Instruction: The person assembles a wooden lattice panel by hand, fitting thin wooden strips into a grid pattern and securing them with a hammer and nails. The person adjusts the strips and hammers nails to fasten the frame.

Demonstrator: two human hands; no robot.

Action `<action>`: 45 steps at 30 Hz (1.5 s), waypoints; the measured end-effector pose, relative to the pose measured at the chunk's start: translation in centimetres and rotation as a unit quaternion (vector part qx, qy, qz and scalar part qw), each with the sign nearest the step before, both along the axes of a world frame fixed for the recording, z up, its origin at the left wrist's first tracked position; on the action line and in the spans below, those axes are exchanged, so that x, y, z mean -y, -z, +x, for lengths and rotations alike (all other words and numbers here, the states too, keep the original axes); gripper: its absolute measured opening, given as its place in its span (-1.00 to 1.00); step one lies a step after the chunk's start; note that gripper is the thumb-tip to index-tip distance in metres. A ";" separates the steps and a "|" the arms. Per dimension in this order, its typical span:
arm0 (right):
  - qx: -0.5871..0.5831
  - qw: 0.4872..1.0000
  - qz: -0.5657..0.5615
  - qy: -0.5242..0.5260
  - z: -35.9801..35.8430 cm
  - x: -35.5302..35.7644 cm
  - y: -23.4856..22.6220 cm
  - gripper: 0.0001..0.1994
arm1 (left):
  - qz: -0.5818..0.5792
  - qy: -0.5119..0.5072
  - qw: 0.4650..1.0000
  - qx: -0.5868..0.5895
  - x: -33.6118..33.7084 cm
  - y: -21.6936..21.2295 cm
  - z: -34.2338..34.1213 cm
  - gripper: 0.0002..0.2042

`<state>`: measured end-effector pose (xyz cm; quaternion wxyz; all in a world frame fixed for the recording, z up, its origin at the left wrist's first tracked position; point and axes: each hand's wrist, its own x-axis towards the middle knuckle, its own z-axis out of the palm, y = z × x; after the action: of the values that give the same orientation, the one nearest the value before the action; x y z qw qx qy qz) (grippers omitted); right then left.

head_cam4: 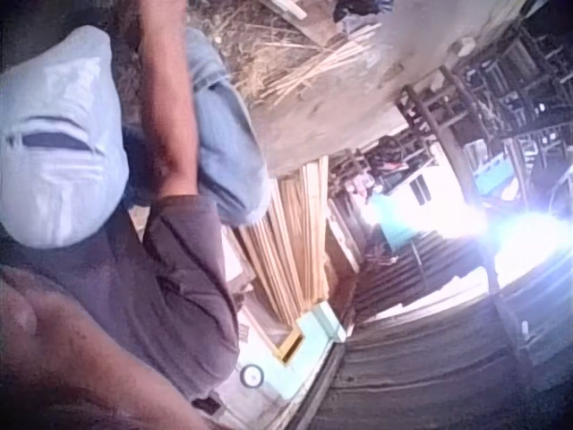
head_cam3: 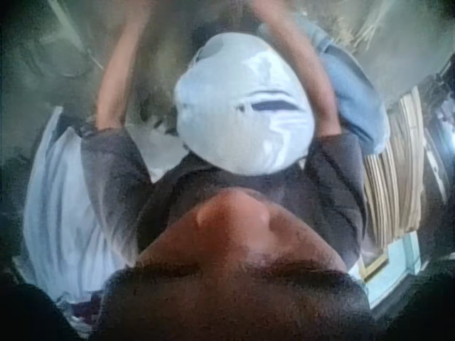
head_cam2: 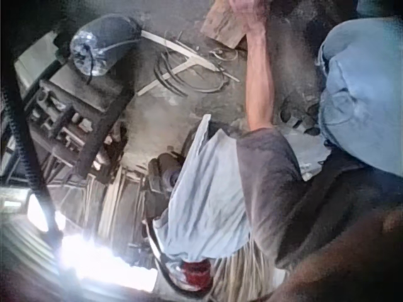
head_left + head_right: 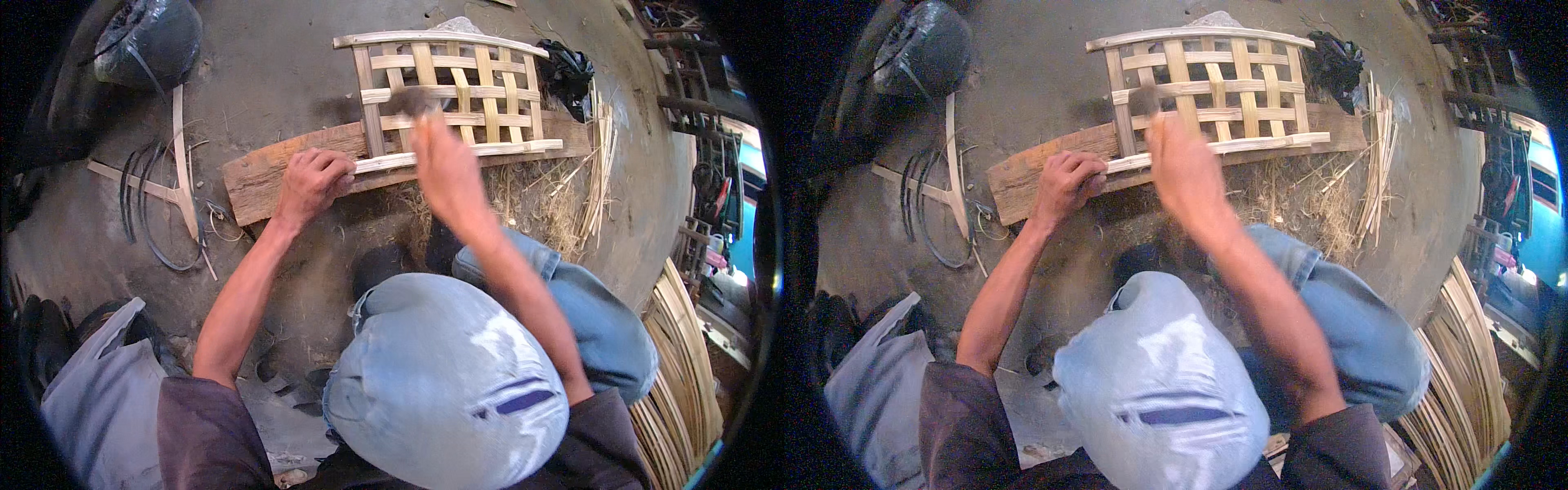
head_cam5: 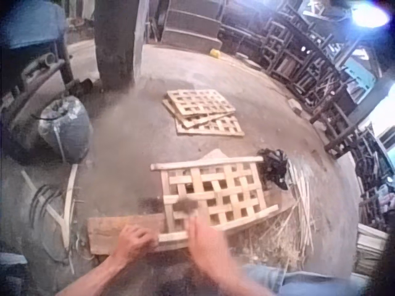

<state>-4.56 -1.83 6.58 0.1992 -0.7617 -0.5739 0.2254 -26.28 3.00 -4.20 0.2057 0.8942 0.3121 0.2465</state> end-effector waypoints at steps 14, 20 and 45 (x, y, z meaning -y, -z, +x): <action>0.077 0.987 -0.111 -0.081 26.1 13.6 -2.7 -0.76 | -0.048 -0.086 0.995 0.033 -4.5 -6.7 1.5 -0.86; 0.052 0.994 -0.065 0.076 27.4 26.0 7.8 -0.73 | 0.009 -0.021 0.998 -0.062 -9.2 -13.3 2.9 -0.83; 0.328 0.940 -0.057 -0.074 51.7 -10.5 10.1 -0.77 | -0.226 0.111 0.958 -0.137 -5.9 -11.5 9.2 -0.90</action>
<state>47.17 8.66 -3.53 -0.0609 -0.7590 -0.6482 0.0093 -17.10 8.92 7.32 0.3835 0.8788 0.2833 0.0199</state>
